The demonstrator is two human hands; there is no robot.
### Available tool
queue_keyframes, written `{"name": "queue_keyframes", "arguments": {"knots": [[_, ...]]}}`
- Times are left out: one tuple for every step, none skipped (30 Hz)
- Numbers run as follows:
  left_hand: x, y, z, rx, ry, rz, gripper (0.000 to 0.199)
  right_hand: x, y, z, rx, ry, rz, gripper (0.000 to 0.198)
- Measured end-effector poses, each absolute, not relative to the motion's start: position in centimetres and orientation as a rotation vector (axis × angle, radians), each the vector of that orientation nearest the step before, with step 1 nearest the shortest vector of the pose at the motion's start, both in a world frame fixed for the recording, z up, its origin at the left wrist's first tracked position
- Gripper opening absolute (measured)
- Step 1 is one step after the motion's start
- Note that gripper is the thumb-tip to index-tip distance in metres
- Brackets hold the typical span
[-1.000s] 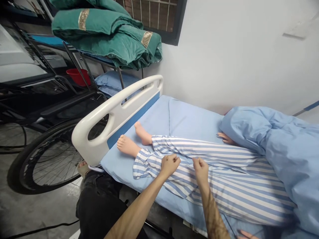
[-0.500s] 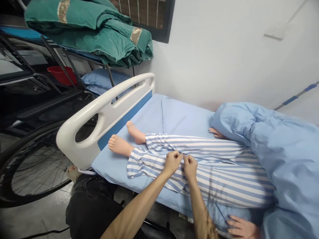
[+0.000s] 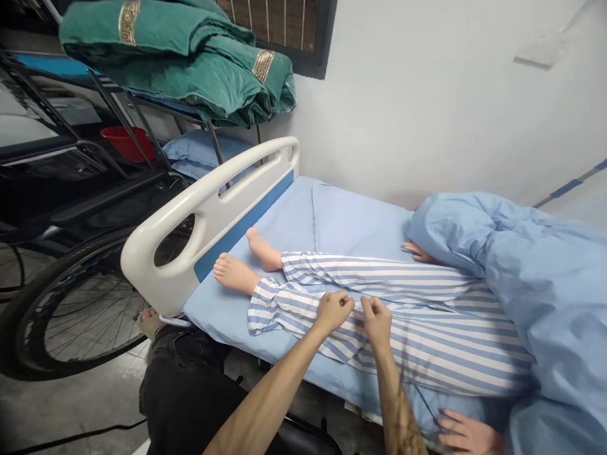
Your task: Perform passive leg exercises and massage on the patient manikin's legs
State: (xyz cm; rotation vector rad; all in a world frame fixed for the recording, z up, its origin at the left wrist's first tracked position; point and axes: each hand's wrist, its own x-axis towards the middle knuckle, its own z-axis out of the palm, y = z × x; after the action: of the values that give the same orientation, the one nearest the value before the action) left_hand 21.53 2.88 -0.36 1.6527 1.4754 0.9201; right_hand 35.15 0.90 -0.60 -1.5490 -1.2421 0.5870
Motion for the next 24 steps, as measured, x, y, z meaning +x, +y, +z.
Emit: {"name": "queue_keyframes", "arguments": {"knots": [[21.5,2.9,-0.4,1.660,1.476,0.912,0.025,35.8,0.6,-0.8,-1.580,-1.222,0.522,0.046],[21.5,2.9,-0.5,1.665,1.474,0.902,0.025,36.4,0.3,-1.0,-1.622,-1.200,0.450,0.046],[21.5,2.8,-0.5,1.668,1.469,0.897,0.026,36.8,0.1,-1.4,-1.666,-1.193,0.382,0.045],[21.5,2.8,-0.5,1.665,1.466,0.895,0.026,37.0,-0.1,-1.9,-1.706,-1.211,0.319,0.045],[21.5,2.7,-0.4,1.654,1.465,0.897,0.027,37.1,-0.2,-2.3,-1.740,-1.260,0.263,0.044],[21.5,2.7,-0.2,1.634,1.468,0.902,0.027,37.0,-0.3,-2.7,-1.761,-1.328,0.216,0.043],[21.6,2.6,0.0,1.606,1.464,0.906,0.028,36.9,-0.4,-3.0,-1.769,-1.394,0.182,0.042],[21.7,2.6,0.3,1.572,1.447,0.911,0.029,36.6,-0.4,-3.1,-1.768,-1.436,0.162,0.042],[21.9,2.5,0.6,1.534,1.419,0.916,0.030,36.4,-0.4,-3.2,-1.762,-1.445,0.153,0.042],[22.2,2.5,0.9,1.493,1.385,0.927,0.031,36.2,-0.4,-3.1,-1.755,-1.423,0.155,0.043],[22.5,2.6,1.2,1.454,1.348,0.943,0.032,36.1,-0.4,-3.0,-1.745,-1.386,0.170,0.044],[22.8,2.6,1.4,1.421,1.314,0.965,0.032,36.0,-0.5,-2.9,-1.733,-1.347,0.190,0.045],[23.2,2.7,1.5,1.401,1.288,0.986,0.032,35.9,-0.5,-2.8,-1.720,-1.317,0.213,0.046],[23.5,2.7,1.5,1.403,1.271,0.999,0.032,35.9,-0.5,-2.7,-1.708,-1.296,0.234,0.046],[23.8,2.6,1.4,1.429,1.268,0.998,0.032,35.9,-0.5,-2.6,-1.699,-1.279,0.251,0.046],[24.0,2.6,1.1,1.479,1.272,0.985,0.032,35.9,-0.5,-2.5,-1.690,-1.262,0.264,0.047],[24.1,2.5,0.9,1.542,1.286,0.965,0.032,35.9,-0.5,-2.3,-1.679,-1.250,0.281,0.048],[24.2,2.3,0.6,1.603,1.305,0.943,0.032,36.0,-0.4,-2.1,-1.664,-1.247,0.301,0.049],[24.2,2.2,0.3,1.652,1.324,0.924,0.031,36.3,-0.4,-1.8,-1.646,-1.255,0.327,0.050],[24.1,2.1,0.0,1.680,1.336,0.913,0.031,36.7,-0.5,-1.5,-1.632,-1.272,0.349,0.050],[24.0,2.0,-0.2,1.691,1.337,0.910,0.030,37.3,-0.5,-1.0,-1.625,-1.291,0.362,0.051],[24.0,2.0,-0.4,1.694,1.327,0.907,0.030,38.0,-0.6,-0.6,-1.626,-1.307,0.361,0.051],[23.9,2.0,-0.5,1.697,1.320,0.906,0.030,38.9,-0.7,-0.2,-1.635,-1.310,0.345,0.051],[23.9,1.9,-0.6,1.708,1.313,0.904,0.029,39.8,-0.8,0.0,-1.647,-1.302,0.320,0.050]]}}
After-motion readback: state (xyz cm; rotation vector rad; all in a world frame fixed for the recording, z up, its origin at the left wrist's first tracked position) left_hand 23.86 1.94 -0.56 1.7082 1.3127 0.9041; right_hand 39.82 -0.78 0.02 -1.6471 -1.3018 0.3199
